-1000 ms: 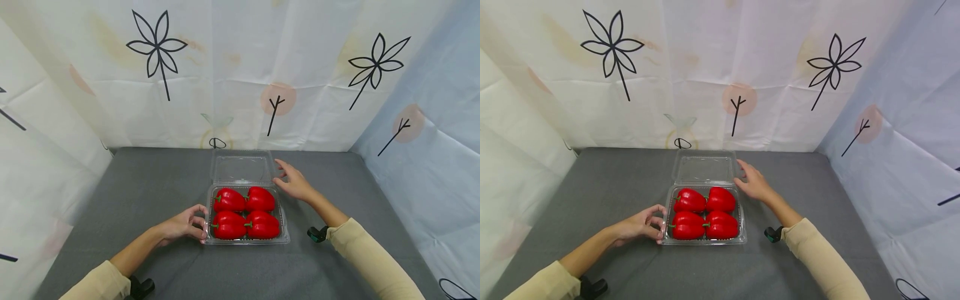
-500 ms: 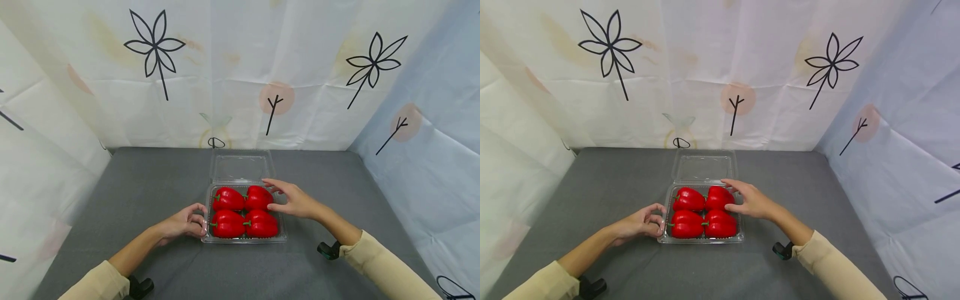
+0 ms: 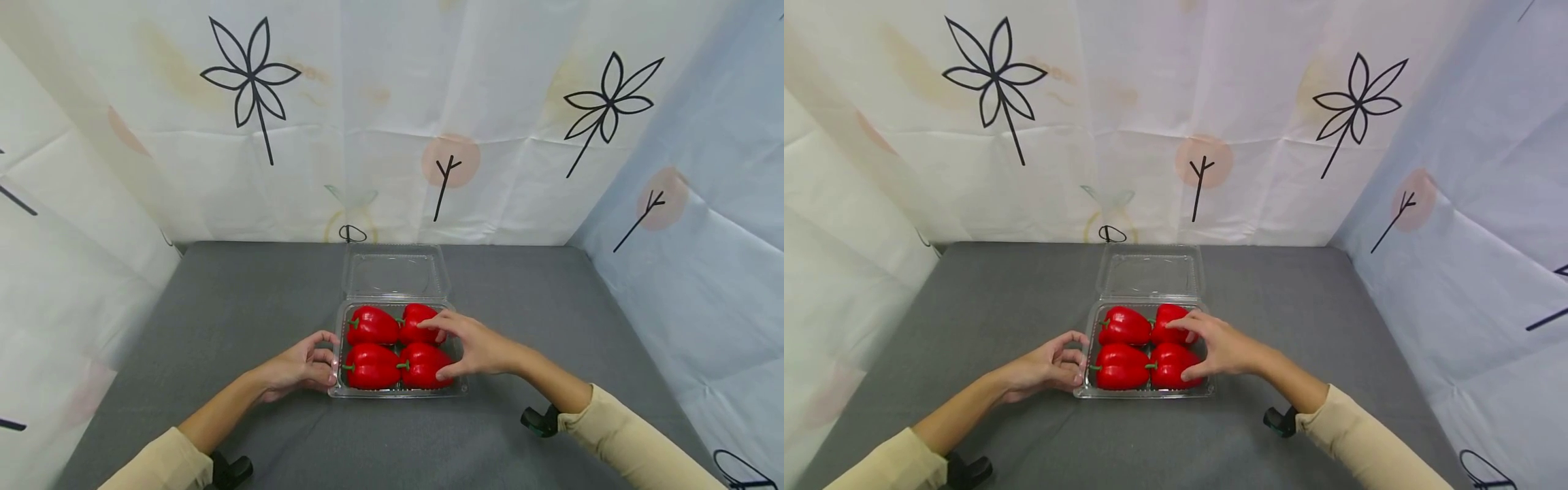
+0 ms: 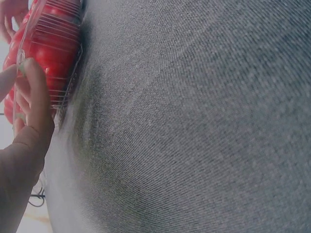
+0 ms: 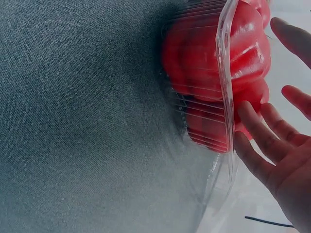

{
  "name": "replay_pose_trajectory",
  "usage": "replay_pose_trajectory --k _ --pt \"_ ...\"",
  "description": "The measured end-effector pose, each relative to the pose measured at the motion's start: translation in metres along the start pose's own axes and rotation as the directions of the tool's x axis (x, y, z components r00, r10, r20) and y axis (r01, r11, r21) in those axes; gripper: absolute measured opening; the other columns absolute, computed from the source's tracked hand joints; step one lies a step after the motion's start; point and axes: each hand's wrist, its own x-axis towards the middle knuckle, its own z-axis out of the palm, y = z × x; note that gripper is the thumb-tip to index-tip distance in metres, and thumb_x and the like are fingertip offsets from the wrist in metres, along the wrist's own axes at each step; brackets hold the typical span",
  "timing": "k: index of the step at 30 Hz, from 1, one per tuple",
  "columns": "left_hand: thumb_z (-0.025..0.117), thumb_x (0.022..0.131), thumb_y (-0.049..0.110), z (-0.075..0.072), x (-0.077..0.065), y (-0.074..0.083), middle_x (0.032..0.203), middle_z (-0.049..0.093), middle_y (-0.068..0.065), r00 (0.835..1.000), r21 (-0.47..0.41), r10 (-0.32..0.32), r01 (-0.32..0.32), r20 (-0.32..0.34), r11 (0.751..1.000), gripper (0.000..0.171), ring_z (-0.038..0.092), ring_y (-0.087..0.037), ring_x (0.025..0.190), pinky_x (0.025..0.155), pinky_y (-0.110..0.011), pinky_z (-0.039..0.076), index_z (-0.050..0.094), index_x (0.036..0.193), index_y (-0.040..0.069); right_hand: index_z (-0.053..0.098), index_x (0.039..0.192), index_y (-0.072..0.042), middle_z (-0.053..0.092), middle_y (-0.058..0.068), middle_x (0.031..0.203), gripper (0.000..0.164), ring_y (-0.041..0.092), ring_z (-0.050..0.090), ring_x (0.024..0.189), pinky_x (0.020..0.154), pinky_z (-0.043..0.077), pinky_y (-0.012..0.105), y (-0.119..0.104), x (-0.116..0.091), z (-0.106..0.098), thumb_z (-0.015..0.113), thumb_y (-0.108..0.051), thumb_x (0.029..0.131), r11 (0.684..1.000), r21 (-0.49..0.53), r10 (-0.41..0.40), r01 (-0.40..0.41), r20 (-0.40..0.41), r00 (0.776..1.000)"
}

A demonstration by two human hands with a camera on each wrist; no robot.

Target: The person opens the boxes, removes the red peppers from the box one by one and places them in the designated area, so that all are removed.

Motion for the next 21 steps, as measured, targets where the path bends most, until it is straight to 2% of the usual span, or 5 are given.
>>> replay_pose_trajectory --k 7,12,17,21 --pt "0.067 0.089 -0.002 0.001 0.002 -0.003 0.093 0.059 -0.004 1.0 -0.048 0.017 -0.016 0.018 0.999 0.057 0.065 -0.019 0.078 0.078 -0.038 0.059 0.03 0.131 0.003 0.056 0.139 -0.016 0.055 -0.002 0.119 0.072 0.017 0.057 0.102 0.081 0.052 0.038 -0.003 0.003 0.01 0.086 -0.034 0.076 0.984 -0.176 0.032 -0.03 0.011 0.999" --pt "0.067 0.088 -0.003 0.001 0.002 -0.004 0.092 0.058 -0.004 0.999 -0.067 0.025 -0.024 0.02 0.997 0.057 0.065 -0.019 0.077 0.078 -0.039 0.06 0.029 0.13 0.004 0.056 0.141 -0.016 0.05 -0.003 0.115 0.081 0.016 0.052 0.098 0.075 0.049 0.029 -0.005 0.006 0.015 0.088 -0.041 0.071 0.965 -0.258 0.043 -0.041 0.003 0.999" --pt "0.068 0.088 -0.001 0.002 0.001 -0.003 0.092 0.058 -0.005 0.999 -0.065 0.027 -0.026 0.022 0.998 0.059 0.065 -0.019 0.076 0.079 -0.042 0.06 0.027 0.131 0.004 0.057 0.14 -0.017 0.047 -0.003 0.115 0.084 0.015 0.05 0.098 0.075 0.048 0.027 -0.006 0.009 0.017 0.09 -0.043 0.068 0.96 -0.278 0.038 -0.037 -0.002 0.999" --pt "0.068 0.088 -0.001 0.002 0.002 -0.004 0.092 0.058 -0.005 0.999 -0.069 0.023 -0.021 0.028 0.997 0.061 0.065 -0.018 0.076 0.078 -0.041 0.06 0.025 0.131 0.003 0.059 0.138 -0.015 0.047 -0.002 0.113 0.08 0.016 0.049 0.098 0.074 0.048 0.026 -0.005 0.009 0.016 0.09 -0.042 0.068 0.967 -0.253 0.022 -0.022 -0.003 1.0"
